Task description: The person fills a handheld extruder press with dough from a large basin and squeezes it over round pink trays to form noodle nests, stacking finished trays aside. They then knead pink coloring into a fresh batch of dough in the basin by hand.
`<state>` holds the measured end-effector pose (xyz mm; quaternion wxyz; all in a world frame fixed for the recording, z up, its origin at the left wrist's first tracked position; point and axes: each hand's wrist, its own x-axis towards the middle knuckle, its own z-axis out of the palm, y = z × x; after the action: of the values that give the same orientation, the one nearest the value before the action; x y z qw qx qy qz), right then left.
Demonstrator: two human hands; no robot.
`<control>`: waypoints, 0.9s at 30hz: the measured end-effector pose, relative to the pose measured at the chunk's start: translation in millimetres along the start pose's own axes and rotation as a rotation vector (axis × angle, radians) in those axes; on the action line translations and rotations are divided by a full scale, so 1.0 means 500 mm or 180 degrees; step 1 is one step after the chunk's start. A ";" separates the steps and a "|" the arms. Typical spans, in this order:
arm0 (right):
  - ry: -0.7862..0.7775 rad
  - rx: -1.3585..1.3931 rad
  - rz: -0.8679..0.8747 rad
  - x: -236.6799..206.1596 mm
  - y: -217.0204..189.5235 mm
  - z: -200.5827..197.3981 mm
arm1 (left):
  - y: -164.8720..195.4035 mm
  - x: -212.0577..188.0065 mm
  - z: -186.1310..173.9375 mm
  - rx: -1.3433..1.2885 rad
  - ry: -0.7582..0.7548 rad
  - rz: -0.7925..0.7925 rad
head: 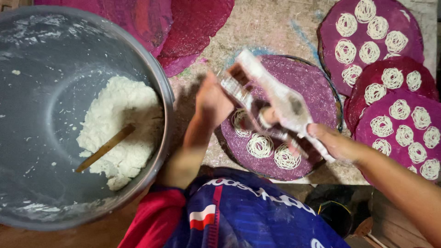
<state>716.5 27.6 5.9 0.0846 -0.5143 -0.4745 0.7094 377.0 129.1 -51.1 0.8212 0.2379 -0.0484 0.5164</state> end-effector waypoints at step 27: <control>0.0909 -0.0840 -0.0017 0.096 -0.183 -0.020 | 0.014 0.235 -0.105 -0.1205 0.0047 0.0416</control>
<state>668.9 111.9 44.1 0.0848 -0.6151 -0.5479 0.5606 416.2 251.7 -57.0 0.8164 0.0719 -0.1540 0.5520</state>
